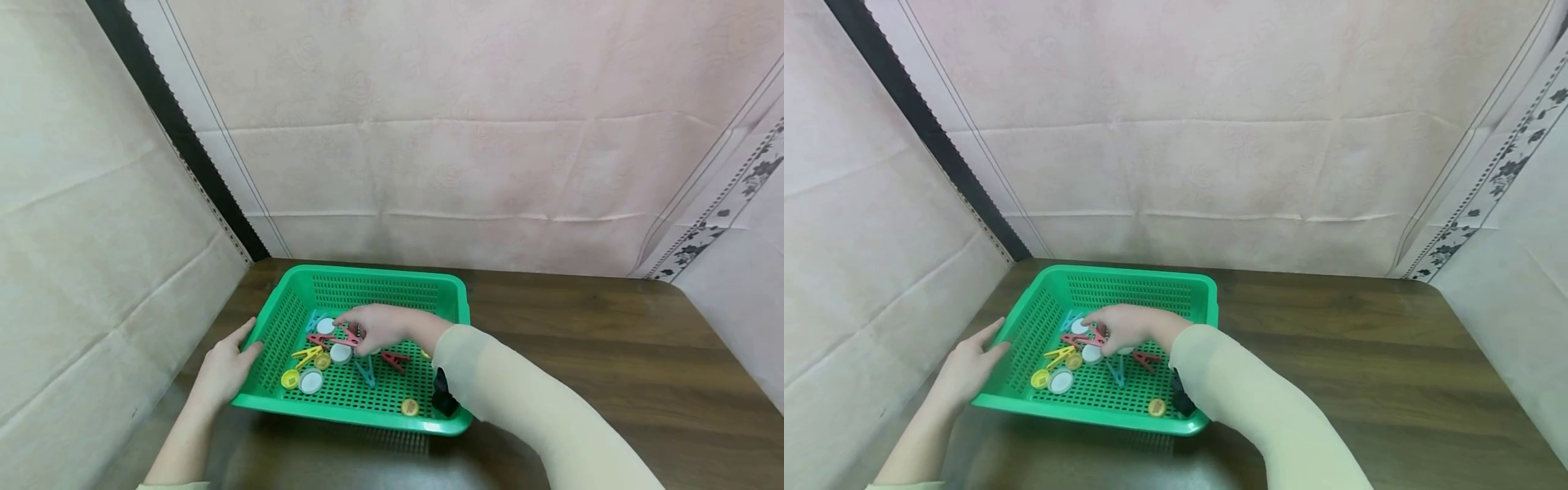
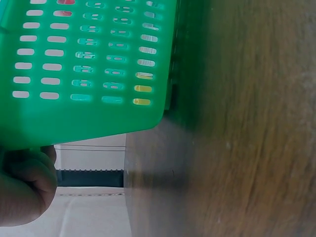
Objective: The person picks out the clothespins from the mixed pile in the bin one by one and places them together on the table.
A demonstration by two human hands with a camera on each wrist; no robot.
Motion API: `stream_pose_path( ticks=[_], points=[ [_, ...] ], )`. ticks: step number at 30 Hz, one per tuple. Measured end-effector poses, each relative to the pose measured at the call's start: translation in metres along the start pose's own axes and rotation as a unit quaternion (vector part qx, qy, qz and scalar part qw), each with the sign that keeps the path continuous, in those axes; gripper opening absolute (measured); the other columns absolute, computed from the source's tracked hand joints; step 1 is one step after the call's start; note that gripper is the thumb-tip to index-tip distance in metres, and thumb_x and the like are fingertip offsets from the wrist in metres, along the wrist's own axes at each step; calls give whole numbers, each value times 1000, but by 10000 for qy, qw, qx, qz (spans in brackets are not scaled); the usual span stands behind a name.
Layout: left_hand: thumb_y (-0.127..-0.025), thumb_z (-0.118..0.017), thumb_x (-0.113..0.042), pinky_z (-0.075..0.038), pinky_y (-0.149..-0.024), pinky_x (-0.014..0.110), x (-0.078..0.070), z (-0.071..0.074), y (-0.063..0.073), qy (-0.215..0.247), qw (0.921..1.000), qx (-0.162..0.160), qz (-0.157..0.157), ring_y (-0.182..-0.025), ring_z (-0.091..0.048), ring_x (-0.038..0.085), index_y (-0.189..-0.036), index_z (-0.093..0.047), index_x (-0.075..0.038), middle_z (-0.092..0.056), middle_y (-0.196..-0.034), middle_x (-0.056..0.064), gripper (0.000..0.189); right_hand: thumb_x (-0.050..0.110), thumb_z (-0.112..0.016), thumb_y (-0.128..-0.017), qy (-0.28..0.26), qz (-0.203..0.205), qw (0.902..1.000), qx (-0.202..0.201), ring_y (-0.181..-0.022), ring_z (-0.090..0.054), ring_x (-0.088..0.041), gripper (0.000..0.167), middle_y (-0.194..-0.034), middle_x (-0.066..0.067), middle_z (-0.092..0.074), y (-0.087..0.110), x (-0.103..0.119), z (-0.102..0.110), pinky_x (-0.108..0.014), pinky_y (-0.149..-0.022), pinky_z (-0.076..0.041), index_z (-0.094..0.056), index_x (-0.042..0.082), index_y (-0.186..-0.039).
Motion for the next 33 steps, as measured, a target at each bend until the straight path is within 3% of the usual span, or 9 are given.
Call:
stream_pose_path(
  ticks=[7,11,19,27,33],
  points=[
    [-98,-42,-34,-39,-54,34,-2,-2,-2,-73,9999,55,-45,-56,-48,22,-150,-24,-10,-45,-132,27,60,19,-63,-86,-289,63,9995,-52,-68,-44,-10,59,-84,2,-49,22,4,21,-25,-62,-37,-44,18,-141],
    [-98,-41,-36,-38,-56,33,-2,-1,-1,-147,9998,100,-4,-62,-48,22,-150,-23,-10,-40,-136,28,61,21,-64,-86,-449,44,9988,-182,-68,-44,-9,59,-78,3,-50,34,-2,32,-25,-64,-38,-44,17,-141],
    [-98,-40,-37,-38,-56,33,-3,0,-2,-215,9997,113,-33,-64,-47,22,-150,-22,-8,-39,-136,30,61,21,-62,-87,-683,-159,9970,-327,-73,-48,-10,57,-84,3,-54,53,-25,38,-25,-64,-41,-44,18,-141],
    [-98,-40,-36,-38,-55,33,-2,0,0,-161,9998,86,-41,-59,-47,22,-150,-23,-10,-40,-136,29,61,19,-60,-88,-784,-458,9948,-465,-83,-51,-14,52,-105,5,-57,77,-45,41,-28,-67,-43,-49,19,-139],
    [-98,-40,-39,-38,-56,33,-1,0,1,-130,9999,110,-28,-61,-47,22,-150,-22,-10,-40,-136,29,62,21,-60,-88,-831,-522,9935,-582,-75,-49,-15,52,-94,2,-57,95,-60,46,-28,-62,-40,-48,19,-139]
  ],
)
Point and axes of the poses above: each hand's wrist, its own y-axis away from the middle knuckle, its own z-axis out of the back of the hand, x = y × z, the point moved 7 cm from there along -y, towards the middle knuckle
